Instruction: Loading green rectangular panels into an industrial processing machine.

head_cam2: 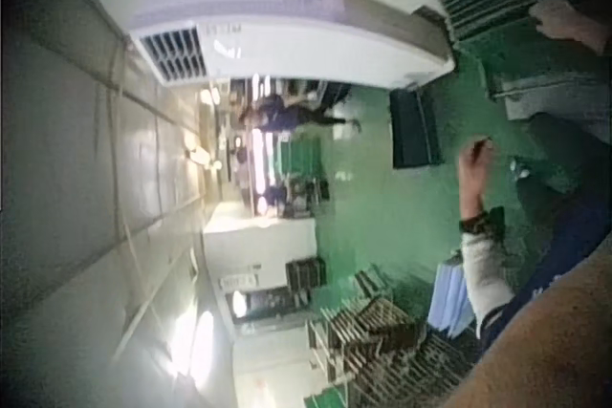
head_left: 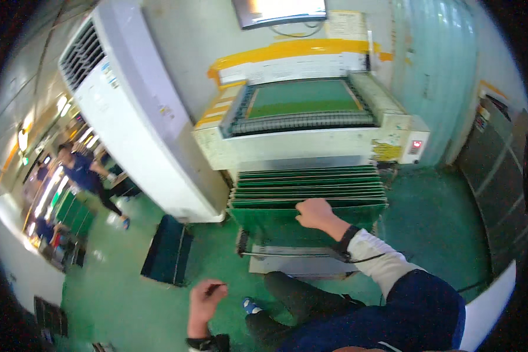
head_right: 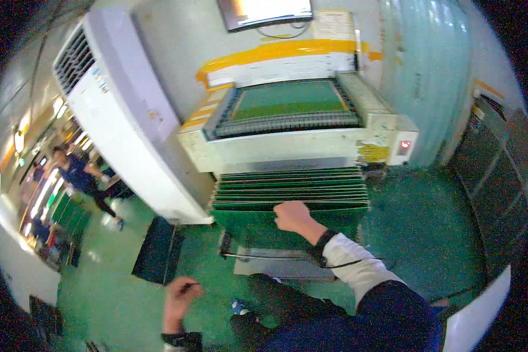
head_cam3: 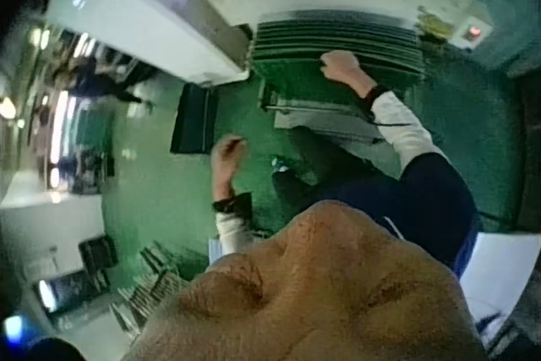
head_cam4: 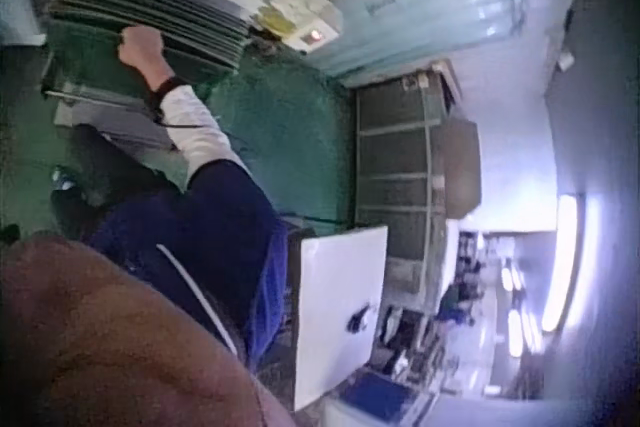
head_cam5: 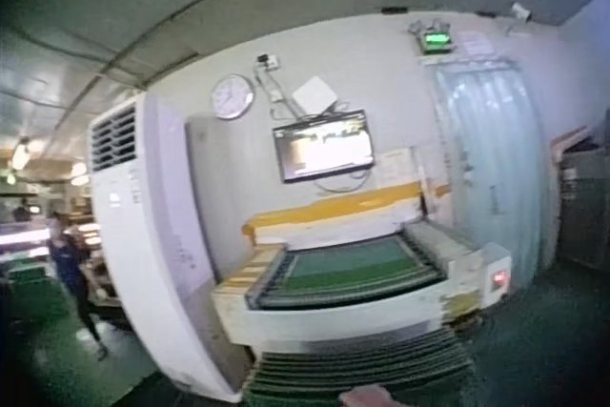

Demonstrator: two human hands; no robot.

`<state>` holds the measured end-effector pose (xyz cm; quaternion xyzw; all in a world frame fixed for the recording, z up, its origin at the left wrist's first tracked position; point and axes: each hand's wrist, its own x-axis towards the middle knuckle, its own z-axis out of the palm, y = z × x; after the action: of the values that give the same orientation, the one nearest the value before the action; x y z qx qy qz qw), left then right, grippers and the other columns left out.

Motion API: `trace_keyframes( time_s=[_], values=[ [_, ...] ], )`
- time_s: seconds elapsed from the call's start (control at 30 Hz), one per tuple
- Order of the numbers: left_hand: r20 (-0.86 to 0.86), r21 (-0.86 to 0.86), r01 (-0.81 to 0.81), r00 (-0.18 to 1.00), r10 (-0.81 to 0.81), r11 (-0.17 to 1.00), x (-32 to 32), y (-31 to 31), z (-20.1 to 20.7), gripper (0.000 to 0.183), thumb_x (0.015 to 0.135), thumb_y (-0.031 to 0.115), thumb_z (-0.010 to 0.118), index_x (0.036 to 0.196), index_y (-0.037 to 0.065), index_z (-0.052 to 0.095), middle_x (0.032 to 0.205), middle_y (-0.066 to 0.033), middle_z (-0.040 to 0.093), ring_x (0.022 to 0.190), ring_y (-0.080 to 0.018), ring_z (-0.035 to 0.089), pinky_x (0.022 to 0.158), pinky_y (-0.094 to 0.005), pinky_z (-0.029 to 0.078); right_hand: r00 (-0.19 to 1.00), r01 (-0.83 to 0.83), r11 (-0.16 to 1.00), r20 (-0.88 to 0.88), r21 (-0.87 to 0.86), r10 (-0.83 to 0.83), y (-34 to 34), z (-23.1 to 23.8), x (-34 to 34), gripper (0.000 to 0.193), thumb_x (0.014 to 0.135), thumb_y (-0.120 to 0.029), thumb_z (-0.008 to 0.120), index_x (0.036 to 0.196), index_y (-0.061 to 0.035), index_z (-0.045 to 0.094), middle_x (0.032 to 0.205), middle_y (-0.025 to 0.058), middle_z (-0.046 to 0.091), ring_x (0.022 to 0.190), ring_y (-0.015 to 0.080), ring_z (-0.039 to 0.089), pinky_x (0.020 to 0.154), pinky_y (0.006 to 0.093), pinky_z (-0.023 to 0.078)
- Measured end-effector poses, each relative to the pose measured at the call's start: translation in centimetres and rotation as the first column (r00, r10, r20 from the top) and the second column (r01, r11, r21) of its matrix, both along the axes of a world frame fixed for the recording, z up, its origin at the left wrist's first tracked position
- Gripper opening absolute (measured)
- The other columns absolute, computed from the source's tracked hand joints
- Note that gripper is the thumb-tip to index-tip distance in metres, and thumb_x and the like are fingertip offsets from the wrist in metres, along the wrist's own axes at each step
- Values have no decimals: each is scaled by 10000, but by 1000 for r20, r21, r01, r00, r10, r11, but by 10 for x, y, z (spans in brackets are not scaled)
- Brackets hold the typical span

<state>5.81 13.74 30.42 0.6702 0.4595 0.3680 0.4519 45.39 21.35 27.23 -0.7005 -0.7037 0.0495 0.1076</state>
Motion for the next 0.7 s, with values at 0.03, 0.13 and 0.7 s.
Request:
trace_keyframes(
  time_s=[0.03, 0.13, 0.7],
  values=[
    [10, 221, 144, 989, -149, 965, 21, -14, 73, 90, 795, 61, 641, 847, -10, 627, 754, -71, 635, 650, -146, 580, 604, -282, 463, 1000, -13, 1000, 21, -16, 14, 1, -1, -2, 257, 744, -301, 619, 839, -64, 642, 822, 148, 648, 804, 340, 632, 683, 461, 507],
    [613, 128, 475, 652, -446, 871, 1, -64, 108, 326, 754, 100, 675, 1044, 40, 541, 941, -108, 607, 786, -251, 592, 754, -376, 485, 1000, 10, 999, -8, -34, -11, -8, 1, 0, 255, 768, -299, 612, 833, -53, 629, 820, 136, 645, 813, 330, 625, 689, 459, 502],
    [550, 834, -227, 398, -734, 503, 80, -83, 162, 271, 791, 100, 637, 1030, 8, 550, 960, -119, 607, 838, -246, 584, 784, -377, 484, 1000, -25, 1000, 17, -8, 25, -5, -10, -2, 266, 773, -307, 614, 862, -56, 621, 814, 139, 638, 809, 338, 620, 676, 469, 494]
  ],
)
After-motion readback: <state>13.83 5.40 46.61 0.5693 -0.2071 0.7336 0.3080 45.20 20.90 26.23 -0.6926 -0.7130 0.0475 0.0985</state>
